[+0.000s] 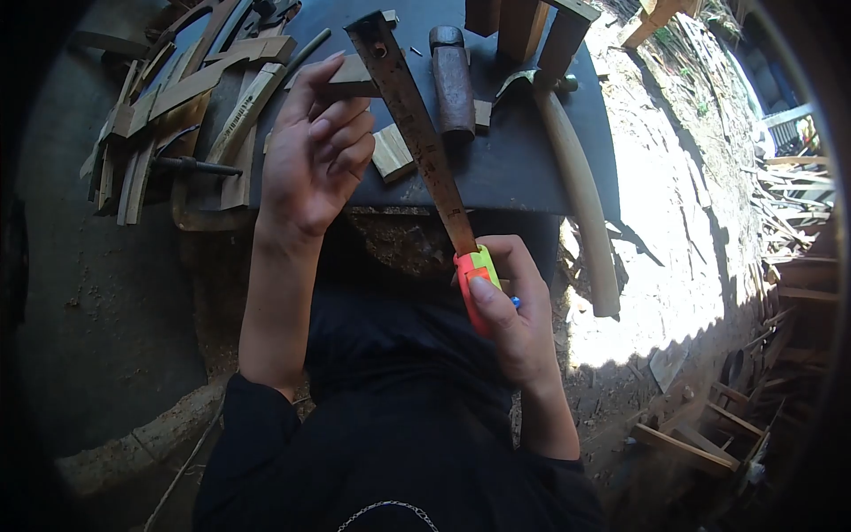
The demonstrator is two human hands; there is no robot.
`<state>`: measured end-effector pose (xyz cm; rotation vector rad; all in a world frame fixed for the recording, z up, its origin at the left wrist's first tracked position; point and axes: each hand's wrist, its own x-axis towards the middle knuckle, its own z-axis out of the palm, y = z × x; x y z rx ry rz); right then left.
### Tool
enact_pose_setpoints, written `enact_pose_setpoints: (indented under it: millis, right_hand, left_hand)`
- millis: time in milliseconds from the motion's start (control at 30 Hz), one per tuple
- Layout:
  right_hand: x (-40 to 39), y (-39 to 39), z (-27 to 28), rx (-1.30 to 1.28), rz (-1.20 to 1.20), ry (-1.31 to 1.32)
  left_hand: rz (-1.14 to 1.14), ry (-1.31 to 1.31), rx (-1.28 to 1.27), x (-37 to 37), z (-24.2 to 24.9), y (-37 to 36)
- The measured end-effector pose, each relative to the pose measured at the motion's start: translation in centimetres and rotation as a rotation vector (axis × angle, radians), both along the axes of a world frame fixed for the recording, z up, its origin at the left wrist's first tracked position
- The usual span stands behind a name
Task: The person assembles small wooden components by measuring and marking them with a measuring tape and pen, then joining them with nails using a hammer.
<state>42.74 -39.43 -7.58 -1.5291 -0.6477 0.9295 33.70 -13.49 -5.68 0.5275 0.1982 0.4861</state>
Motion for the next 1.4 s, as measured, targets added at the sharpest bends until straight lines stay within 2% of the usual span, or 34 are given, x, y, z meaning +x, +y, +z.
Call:
enact_pose_setpoints:
  millis: [33,133,333,733,1400]
  right_hand:
    - [0.1,0.0,-0.2,-0.002,0.002,-0.025]
    - [0.2,-0.3,-0.1,-0.037,0.002,-0.024]
    - [0.0,-0.1,-0.6,-0.026,-0.002,-0.078]
    - [-0.7,0.2,-1.3,-0.057,-0.042,-0.126]
    - [-0.8,0.3,-1.2,-0.068,-0.075,-0.262]
  left_hand:
    - [0.079,0.040,-0.107,0.3,0.9,-0.5]
    - [-0.189,-0.211,-0.297,0.1,-0.3,1.0]
    - [-0.266,-0.316,-0.434,0.2,-0.6,1.1]
    - [-0.214,-0.230,-0.475,0.0,1.0,0.2]
    - [-0.245,-0.302,-0.546,0.2,0.6,-0.4]
